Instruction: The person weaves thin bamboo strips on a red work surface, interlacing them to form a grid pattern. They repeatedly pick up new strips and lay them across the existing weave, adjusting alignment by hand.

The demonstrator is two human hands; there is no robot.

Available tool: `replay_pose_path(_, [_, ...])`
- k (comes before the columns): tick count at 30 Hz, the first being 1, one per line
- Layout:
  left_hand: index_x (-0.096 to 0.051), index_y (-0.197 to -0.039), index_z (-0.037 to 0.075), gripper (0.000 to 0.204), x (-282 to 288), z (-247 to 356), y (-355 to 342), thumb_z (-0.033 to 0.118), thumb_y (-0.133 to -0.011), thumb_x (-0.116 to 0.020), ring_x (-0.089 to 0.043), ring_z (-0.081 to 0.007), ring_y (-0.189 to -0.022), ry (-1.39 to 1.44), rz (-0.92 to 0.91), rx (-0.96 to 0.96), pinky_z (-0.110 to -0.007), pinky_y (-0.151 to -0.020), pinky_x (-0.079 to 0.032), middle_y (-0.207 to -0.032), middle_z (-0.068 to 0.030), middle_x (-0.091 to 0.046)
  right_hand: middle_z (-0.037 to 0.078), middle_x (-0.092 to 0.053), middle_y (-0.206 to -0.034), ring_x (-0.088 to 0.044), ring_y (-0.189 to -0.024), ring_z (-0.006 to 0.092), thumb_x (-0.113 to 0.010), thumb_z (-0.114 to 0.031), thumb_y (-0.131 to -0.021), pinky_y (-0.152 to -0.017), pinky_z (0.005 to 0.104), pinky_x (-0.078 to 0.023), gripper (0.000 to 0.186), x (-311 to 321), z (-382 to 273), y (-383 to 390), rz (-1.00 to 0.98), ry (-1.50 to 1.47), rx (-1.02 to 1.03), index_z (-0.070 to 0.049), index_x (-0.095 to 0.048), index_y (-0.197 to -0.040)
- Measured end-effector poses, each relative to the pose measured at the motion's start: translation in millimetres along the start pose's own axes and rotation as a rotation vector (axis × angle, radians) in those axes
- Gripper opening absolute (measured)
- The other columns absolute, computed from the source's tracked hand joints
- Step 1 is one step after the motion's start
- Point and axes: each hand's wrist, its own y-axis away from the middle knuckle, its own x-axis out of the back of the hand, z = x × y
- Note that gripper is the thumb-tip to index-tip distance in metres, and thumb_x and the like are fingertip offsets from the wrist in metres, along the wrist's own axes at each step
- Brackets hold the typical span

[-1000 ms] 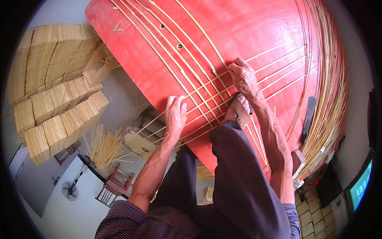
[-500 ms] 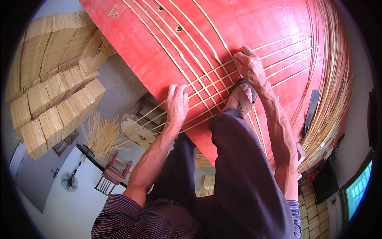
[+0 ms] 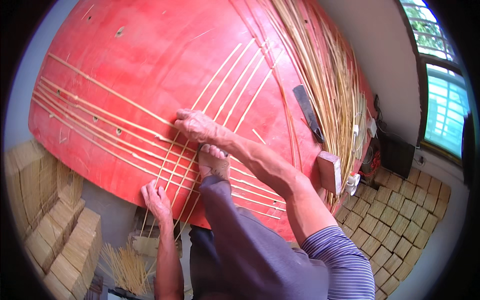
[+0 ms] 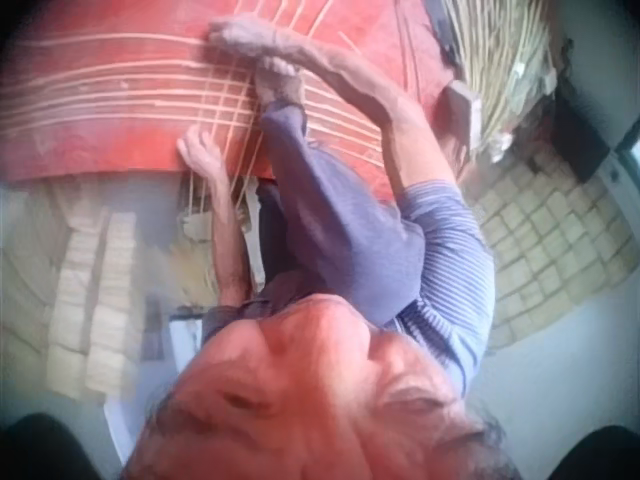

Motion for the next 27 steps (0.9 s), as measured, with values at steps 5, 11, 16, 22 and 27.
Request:
replay_pose_path(5, [-0.058,-0.117,-0.003,0.032,0.3,1.1,1.0,-0.004,-0.086,-0.059,-0.058,-0.0280,-0.080,-0.022,-0.034,-0.002,-0.040,-0.074,-0.048,-0.102,-0.0178,-0.054,0.020,-0.057,-0.084,-0.061,-0.082,0.0397,-0.059,-0.013,-0.082,-0.070,0.0474,-0.051,0.016,-5.4,0.5,3.6,0.052,-0.033,0.033,0.000,-0.057,-0.073])
replay_pose_path(11, [-0.054,-0.125,-0.002,0.037,7.2,6.6,-5.1,0.000,-0.088,-0.060,-0.062,-0.0275,-0.082,-0.104,-0.012,-0.008,-0.039,-0.076,-0.050,-0.109,-0.0205,-0.056,0.017,-0.055,-0.087,-0.061,-0.079,0.0380,-0.063,-0.015,-0.086,-0.064,0.0477,-0.050,0.014,18.2,-10.4,3.2,0.091,-0.056,-0.079,-0.003,-0.055,-0.084])
replay_pose_path(16, [-0.059,-0.116,-0.002,0.028,8.7,33.8,-8.8,0.001,-0.089,-0.059,-0.059,-0.0241,-0.070,0.015,-0.084,0.053,-0.037,-0.069,-0.050,-0.094,-0.0176,-0.058,0.013,-0.056,-0.081,-0.061,-0.072,0.0369,-0.066,-0.005,-0.084,-0.059,0.0465,-0.049,0.009,80.3,14.2,53.0,0.440,-0.001,-0.280,-0.006,-0.059,-0.089])
replay_pose_path(22, [-0.060,-0.103,0.000,0.015,-24.6,17.7,-4.4,0.013,-0.096,-0.057,-0.058,-0.0112,-0.062,0.550,-0.449,0.327,-0.024,-0.056,-0.046,-0.081,-0.0053,-0.062,0.013,-0.058,-0.072,-0.059,-0.067,0.0290,-0.067,0.002,-0.084,-0.060,0.0382,-0.047,0.008,161.2,102.4,207.1,0.603,0.315,-0.569,-0.004,-0.061,-0.083])
replay_pose_path(27, [-0.060,-0.106,-0.001,0.016,-43.4,22.1,-2.0,0.011,-0.097,-0.055,-0.058,-0.0118,-0.063,0.497,-0.400,0.424,-0.026,-0.058,-0.048,-0.081,-0.0057,-0.062,0.015,-0.061,-0.075,-0.060,-0.068,0.0305,-0.067,-0.009,-0.085,-0.063,0.0408,-0.048,0.005,234.0,171.9,366.8,0.617,0.676,-0.928,-0.006,-0.063,-0.083])
